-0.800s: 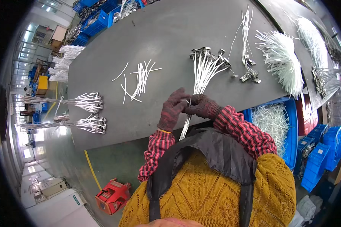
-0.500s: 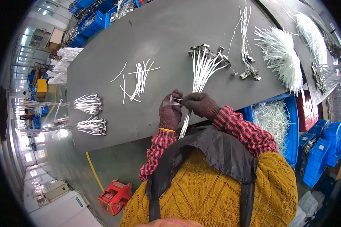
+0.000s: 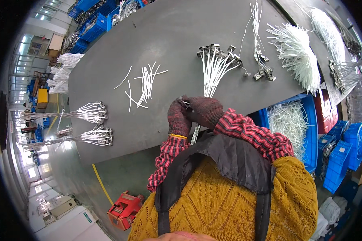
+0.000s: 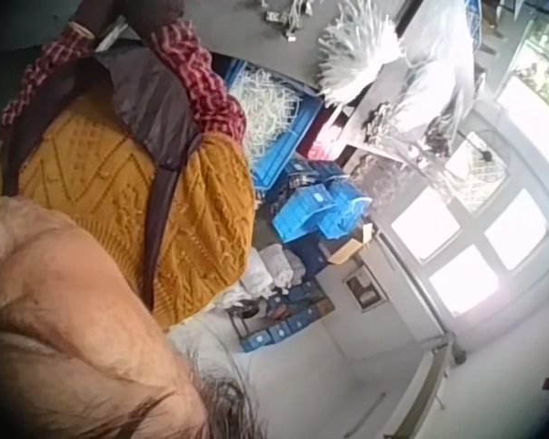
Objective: Organizing and bundling groups of white electrical wires using a guide fixture at a workbench.
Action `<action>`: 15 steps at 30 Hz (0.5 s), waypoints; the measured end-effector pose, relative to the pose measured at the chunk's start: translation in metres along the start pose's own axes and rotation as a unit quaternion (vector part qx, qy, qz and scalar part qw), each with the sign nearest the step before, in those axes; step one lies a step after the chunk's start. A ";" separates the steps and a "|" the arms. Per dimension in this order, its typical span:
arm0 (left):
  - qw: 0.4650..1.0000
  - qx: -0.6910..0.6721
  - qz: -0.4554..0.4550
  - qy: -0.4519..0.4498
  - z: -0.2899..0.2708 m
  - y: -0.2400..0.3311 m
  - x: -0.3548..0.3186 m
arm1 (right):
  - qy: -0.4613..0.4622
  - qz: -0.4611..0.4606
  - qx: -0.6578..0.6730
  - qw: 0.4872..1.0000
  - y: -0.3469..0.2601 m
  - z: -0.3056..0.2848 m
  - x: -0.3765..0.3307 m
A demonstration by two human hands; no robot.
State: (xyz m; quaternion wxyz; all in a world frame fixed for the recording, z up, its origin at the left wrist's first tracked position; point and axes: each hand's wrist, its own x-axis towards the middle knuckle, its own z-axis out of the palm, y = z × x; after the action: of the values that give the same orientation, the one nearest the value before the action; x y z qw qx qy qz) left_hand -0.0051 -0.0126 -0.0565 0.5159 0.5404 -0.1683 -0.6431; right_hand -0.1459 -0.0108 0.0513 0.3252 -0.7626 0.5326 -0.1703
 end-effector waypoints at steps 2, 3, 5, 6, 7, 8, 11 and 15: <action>0.995 0.061 0.073 -0.003 -0.008 0.002 -0.001 | -0.064 0.052 -0.033 0.996 0.002 0.009 0.008; 0.929 0.306 0.207 0.005 -0.016 0.008 -0.001 | -0.065 0.049 -0.032 0.996 -0.002 0.007 0.011; 0.786 0.527 0.322 0.017 -0.025 0.014 -0.003 | -0.136 0.079 -0.078 0.984 -0.011 0.003 0.015; 0.928 0.315 0.197 0.034 0.000 0.020 -0.015 | -0.136 0.091 -0.084 0.983 0.001 0.001 0.010; 0.993 0.083 0.058 0.056 0.016 0.030 -0.025 | -0.122 0.075 -0.071 0.987 0.007 -0.002 0.007; 0.993 0.083 0.059 0.057 0.019 0.037 -0.029 | -0.107 0.054 -0.054 0.991 0.006 -0.002 0.007; 1.000 -0.007 -0.006 0.019 0.016 0.042 -0.030 | -0.120 0.066 -0.111 0.984 0.010 0.002 0.009; 0.977 0.141 0.157 -0.036 -0.009 0.024 -0.016 | -0.100 0.085 -0.123 0.984 0.003 0.010 0.010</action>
State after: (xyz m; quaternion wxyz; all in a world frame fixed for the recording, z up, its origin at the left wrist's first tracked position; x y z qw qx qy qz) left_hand 0.0127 -0.0061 -0.0329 0.5224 0.5515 -0.3585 -0.5427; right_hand -0.1382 -0.0176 0.0411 0.2938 -0.7618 0.5774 0.0018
